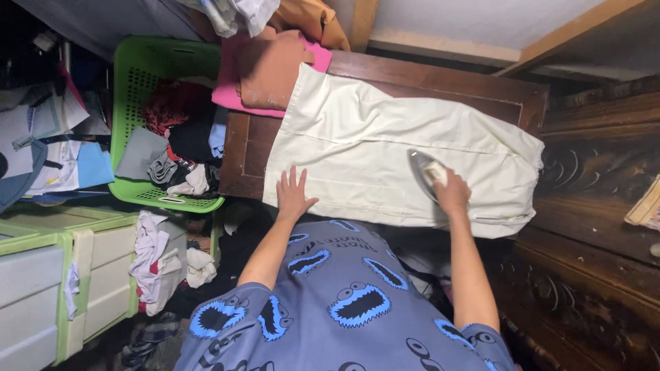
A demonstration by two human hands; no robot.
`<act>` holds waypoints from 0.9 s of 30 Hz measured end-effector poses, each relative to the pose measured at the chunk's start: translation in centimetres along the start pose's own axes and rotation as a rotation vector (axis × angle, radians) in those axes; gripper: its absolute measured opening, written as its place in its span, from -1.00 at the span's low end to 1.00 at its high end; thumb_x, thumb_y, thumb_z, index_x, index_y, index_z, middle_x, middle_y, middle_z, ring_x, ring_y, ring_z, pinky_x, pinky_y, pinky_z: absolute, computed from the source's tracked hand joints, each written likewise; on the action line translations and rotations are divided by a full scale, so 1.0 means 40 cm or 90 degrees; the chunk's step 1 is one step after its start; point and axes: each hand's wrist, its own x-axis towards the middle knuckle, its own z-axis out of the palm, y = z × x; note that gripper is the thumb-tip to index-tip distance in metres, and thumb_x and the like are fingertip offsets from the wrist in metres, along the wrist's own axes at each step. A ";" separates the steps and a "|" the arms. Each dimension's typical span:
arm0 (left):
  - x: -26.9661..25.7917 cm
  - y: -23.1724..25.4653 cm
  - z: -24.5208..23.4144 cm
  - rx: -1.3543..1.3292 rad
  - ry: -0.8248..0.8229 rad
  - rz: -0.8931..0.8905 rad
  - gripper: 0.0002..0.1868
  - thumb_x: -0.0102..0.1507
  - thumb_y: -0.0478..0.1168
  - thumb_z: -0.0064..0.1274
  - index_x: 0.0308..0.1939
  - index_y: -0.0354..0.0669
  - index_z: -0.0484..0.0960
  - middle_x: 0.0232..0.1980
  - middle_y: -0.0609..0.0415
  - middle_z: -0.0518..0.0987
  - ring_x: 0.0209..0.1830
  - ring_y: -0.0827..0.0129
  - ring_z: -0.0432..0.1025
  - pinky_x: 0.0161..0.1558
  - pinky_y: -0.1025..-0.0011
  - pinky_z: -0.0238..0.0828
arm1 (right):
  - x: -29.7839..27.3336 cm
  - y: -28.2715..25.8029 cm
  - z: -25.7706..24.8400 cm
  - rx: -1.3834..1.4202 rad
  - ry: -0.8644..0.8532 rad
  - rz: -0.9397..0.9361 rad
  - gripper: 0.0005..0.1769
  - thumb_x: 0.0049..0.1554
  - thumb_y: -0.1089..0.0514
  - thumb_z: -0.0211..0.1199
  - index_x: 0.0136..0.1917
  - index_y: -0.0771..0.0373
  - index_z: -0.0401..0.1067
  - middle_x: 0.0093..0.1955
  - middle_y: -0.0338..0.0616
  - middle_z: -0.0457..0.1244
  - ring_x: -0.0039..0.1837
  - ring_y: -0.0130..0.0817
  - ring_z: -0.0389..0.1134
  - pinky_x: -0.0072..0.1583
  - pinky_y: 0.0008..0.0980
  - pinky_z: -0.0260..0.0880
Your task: The person is laying out and ironing a pair of white trousers on a wooden surface.
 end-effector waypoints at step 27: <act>0.403 0.199 -0.098 0.136 -0.055 0.107 0.58 -0.16 0.31 0.50 0.65 0.11 -0.32 0.69 -0.14 -0.31 0.64 -0.24 -0.27 0.44 -0.31 -0.10 | 0.063 -0.015 -0.034 0.113 0.047 0.173 -0.39 0.17 -0.03 0.26 0.45 0.09 0.30 0.22 0.15 0.30 0.28 0.18 0.29 0.28 0.18 0.18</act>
